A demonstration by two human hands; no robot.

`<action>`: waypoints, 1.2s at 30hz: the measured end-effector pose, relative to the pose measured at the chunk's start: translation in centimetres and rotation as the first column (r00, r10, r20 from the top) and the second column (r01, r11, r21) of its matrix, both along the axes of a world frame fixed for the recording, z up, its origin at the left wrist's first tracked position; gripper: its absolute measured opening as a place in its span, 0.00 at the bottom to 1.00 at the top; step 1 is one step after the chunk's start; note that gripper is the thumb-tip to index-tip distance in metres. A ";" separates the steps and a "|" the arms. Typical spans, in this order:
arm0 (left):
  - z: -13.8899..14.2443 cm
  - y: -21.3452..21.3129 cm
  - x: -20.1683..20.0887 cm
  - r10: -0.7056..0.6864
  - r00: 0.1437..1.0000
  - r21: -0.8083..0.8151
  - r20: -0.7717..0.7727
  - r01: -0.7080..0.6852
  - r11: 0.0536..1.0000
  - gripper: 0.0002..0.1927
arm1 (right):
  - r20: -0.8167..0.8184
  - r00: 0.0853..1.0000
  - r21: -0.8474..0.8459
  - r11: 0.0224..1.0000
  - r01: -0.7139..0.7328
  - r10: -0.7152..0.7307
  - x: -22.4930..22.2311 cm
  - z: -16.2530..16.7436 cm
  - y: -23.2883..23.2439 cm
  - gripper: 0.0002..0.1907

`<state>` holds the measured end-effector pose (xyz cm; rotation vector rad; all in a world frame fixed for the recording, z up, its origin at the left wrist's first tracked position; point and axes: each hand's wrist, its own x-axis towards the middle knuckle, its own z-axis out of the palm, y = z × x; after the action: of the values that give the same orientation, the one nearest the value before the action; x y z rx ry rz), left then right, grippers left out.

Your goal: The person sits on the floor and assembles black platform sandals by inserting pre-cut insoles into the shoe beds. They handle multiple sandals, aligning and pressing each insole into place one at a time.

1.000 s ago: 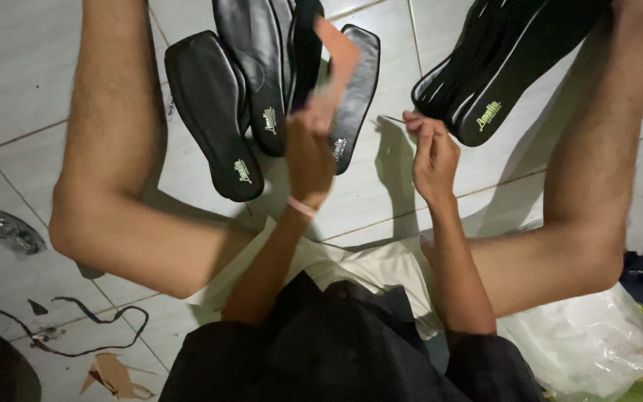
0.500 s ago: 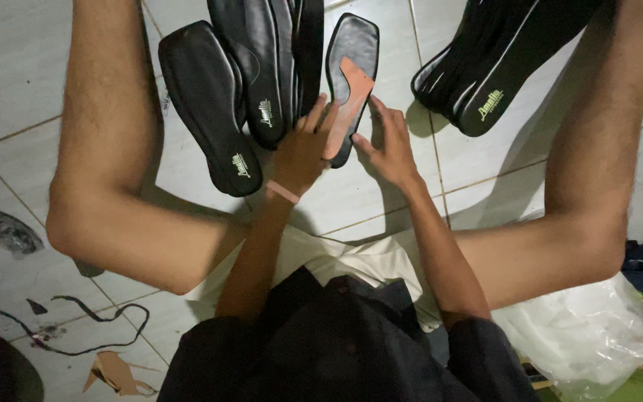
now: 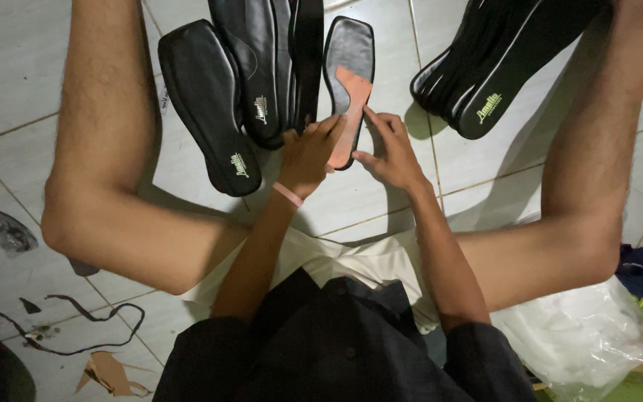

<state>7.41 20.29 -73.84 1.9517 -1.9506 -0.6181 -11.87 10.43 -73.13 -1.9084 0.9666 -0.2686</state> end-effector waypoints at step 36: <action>-0.1 0.0 -0.1 -0.036 0.998 -0.019 -0.054 0.035 0.999 0.46 | -0.023 0.998 -0.039 0.998 -0.052 0.051 -0.9 -0.5 0.8 0.54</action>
<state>7.29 20.26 -73.97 1.8738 -1.9557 -0.6538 -12.76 11.19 -73.60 -1.9735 0.9312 -0.2391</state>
